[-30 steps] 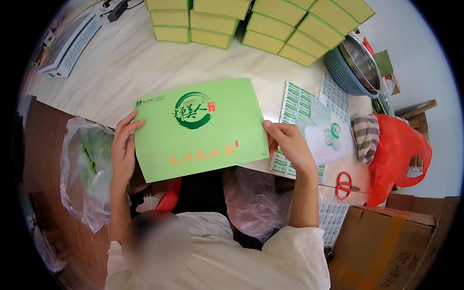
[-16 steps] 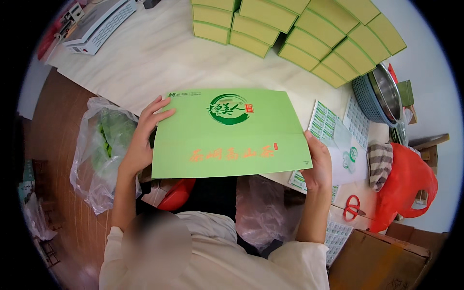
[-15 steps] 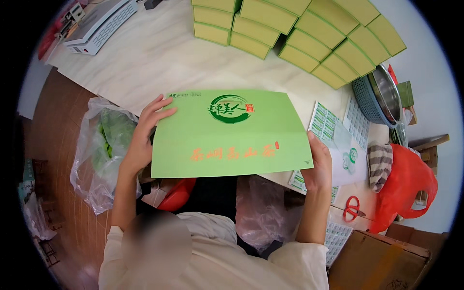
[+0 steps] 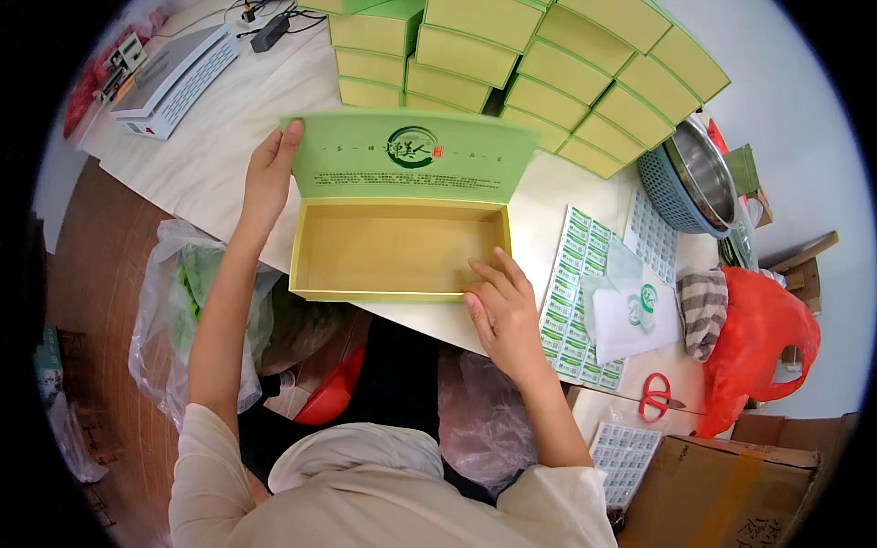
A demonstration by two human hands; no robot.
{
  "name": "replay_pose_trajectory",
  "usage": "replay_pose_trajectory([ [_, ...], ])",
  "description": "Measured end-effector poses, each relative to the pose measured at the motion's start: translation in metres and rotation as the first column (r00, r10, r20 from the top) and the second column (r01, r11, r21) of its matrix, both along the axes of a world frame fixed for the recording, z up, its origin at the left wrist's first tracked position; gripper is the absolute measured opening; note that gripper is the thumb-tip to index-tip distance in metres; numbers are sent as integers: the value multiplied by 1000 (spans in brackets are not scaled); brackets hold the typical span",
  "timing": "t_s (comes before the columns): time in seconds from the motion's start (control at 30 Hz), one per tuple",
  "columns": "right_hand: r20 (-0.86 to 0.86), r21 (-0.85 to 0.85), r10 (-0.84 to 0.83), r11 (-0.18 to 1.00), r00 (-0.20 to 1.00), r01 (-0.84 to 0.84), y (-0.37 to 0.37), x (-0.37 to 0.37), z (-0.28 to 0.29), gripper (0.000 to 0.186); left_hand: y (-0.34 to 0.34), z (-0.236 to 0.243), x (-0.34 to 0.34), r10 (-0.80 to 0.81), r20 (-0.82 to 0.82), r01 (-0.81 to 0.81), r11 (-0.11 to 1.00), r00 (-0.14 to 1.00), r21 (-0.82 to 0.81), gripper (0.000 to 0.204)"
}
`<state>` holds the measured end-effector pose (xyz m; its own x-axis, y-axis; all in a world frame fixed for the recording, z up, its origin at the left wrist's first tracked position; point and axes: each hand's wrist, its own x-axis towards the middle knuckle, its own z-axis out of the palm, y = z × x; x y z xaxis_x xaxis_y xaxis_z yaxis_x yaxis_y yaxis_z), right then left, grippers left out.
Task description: The person fills a green box with small green packets from a plastic bag, covers them with a plastic sheet, and closes the box. They then peel a label from a sheet and apply it to the back of the box.
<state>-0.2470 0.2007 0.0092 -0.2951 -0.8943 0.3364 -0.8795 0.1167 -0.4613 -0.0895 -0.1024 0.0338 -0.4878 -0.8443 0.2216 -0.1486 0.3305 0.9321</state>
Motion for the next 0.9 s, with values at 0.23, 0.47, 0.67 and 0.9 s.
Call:
replay_pose_trajectory([
  [0.23,-10,-48,-15,999,1000,15,2,-7,-5,17,-26,-25,-28,-139,19,124,929,990,348,55],
  [0.47,-45,-34,-17,999,999,15,-6,1,-6,15,-20,-44,6,-75,-129,121,911,989,394,49],
  [0.67,-96,-155,-99,984,990,84,8,16,-11,34,49,-41,112,20,-128,-26,999,992,-46,26],
  [0.9,-55,-107,275,954,960,-279,-24,98,-7,20,95,-70,276,494,370,-228,790,787,-569,27],
])
